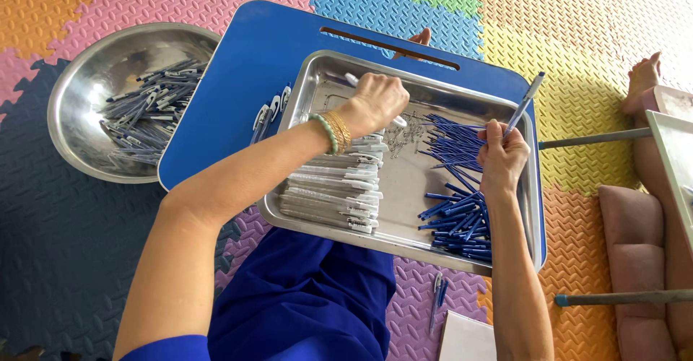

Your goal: The person assembles ballpoint pens by inserting the ink refill and spring into the pen body, then attaching the cap and clip.

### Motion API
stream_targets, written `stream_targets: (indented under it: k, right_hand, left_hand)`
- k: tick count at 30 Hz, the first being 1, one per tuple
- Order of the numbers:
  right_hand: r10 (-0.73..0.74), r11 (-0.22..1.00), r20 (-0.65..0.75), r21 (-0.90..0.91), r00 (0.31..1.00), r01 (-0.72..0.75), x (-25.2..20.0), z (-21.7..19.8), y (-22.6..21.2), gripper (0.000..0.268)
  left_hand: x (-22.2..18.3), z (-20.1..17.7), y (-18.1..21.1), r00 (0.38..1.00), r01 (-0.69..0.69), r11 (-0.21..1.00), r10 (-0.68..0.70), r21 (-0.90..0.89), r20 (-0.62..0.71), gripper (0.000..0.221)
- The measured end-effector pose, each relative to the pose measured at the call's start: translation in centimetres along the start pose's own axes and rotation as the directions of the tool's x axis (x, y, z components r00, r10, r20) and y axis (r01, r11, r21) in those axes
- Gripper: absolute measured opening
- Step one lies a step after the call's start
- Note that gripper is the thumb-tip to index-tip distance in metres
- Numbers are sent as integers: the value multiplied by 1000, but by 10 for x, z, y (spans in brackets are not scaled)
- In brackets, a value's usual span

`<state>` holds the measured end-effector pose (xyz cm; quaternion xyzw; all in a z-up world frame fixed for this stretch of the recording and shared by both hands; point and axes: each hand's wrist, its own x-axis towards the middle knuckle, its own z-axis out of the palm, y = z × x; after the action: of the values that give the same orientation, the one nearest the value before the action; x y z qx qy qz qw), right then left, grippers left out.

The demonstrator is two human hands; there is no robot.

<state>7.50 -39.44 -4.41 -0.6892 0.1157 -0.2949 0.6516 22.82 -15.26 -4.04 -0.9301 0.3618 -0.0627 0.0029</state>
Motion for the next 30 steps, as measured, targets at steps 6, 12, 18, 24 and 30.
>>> stream_targets:
  k: [6,12,18,24,30]
  right_hand:
    - [-137,972,14,-192,990,137,-4,1,-10,17]
    - [-10,983,-32,-181,999,4,3,-32,-8,15]
    - [61,619,64,-785,996,13,6,-74,-9,27]
    - [56,488,247,-852,967,190,-26,-63,-9,37]
    - [271,391,486,-844,831,366,-29,-45,-3,36]
  left_hand:
    - [10,13,-16,998,-30,994,37,104,-57,5]
    - [-35,34,-79,974,219,937,-195,-272,112,29]
    - [-68,6,-57,976,204,875,-149,-439,156,28]
    - [-25,107,-59,985,164,901,-129,-402,113,42]
    - [-65,55,-63,987,140,904,-97,-404,126,52]
